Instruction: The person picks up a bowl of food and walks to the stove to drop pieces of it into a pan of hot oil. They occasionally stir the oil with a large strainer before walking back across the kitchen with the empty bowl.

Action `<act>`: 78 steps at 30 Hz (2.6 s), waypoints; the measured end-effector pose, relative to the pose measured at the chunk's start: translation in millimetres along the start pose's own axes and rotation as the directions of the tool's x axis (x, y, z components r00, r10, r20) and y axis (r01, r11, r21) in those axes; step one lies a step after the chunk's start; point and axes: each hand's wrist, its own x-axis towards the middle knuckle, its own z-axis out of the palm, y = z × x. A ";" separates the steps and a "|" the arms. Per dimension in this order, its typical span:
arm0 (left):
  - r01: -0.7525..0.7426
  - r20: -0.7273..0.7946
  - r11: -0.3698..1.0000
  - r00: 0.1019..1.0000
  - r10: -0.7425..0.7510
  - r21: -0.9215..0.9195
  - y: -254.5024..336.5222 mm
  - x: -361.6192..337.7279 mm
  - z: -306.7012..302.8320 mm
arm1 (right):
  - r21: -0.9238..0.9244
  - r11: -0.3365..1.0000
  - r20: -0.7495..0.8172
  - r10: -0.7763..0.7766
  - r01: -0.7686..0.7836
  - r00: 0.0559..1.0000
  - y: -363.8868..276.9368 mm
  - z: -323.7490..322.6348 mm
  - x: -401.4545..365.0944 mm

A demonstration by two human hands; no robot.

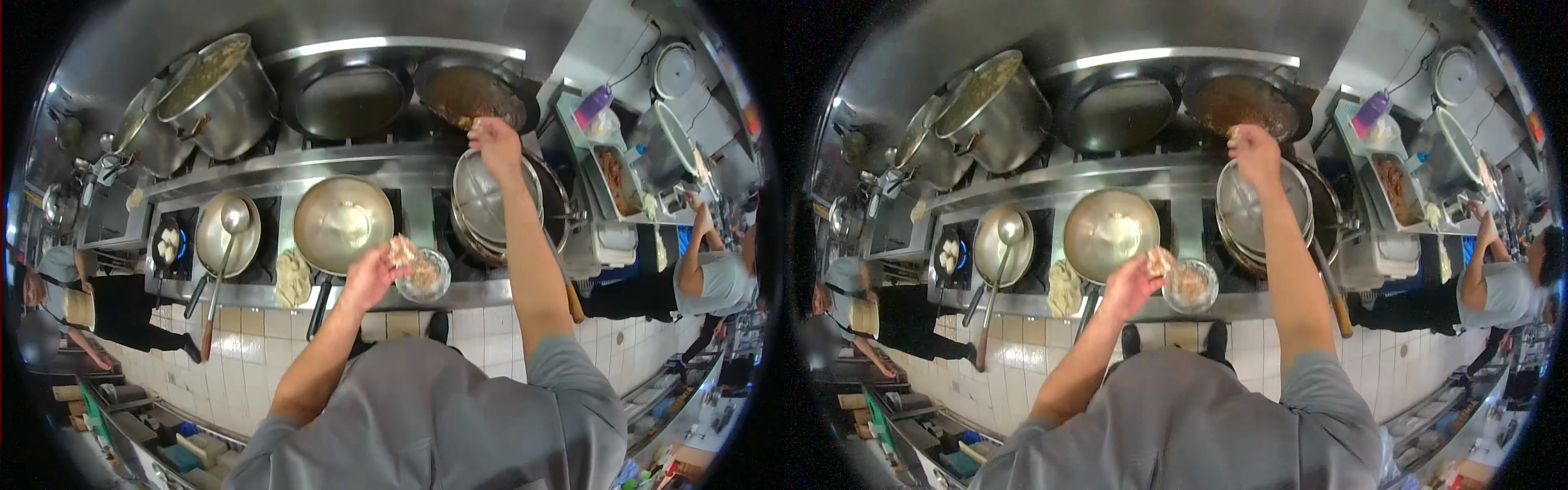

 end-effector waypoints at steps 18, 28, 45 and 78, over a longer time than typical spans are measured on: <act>-0.065 0.040 0.909 0.998 0.053 0.411 -32.6 40.5 30.6 | -0.559 0.813 0.224 -0.041 0.163 0.974 -14.9 3.2 -198.7; -0.008 -0.084 0.980 0.996 0.025 0.199 -7.3 10.4 13.1 | 0.002 0.975 -0.046 0.223 -0.223 0.974 -20.2 -55.8 -129.5; 0.010 -0.128 0.989 0.992 0.009 0.145 9.9 -15.1 16.4 | -0.929 0.235 0.231 -0.235 0.286 0.944 79.8 -74.4 139.9; 0.110 -0.148 0.973 0.986 -0.080 0.202 -39.5 26.3 17.8 | -0.433 0.846 0.375 -0.146 0.312 0.915 -14.5 40.0 -218.2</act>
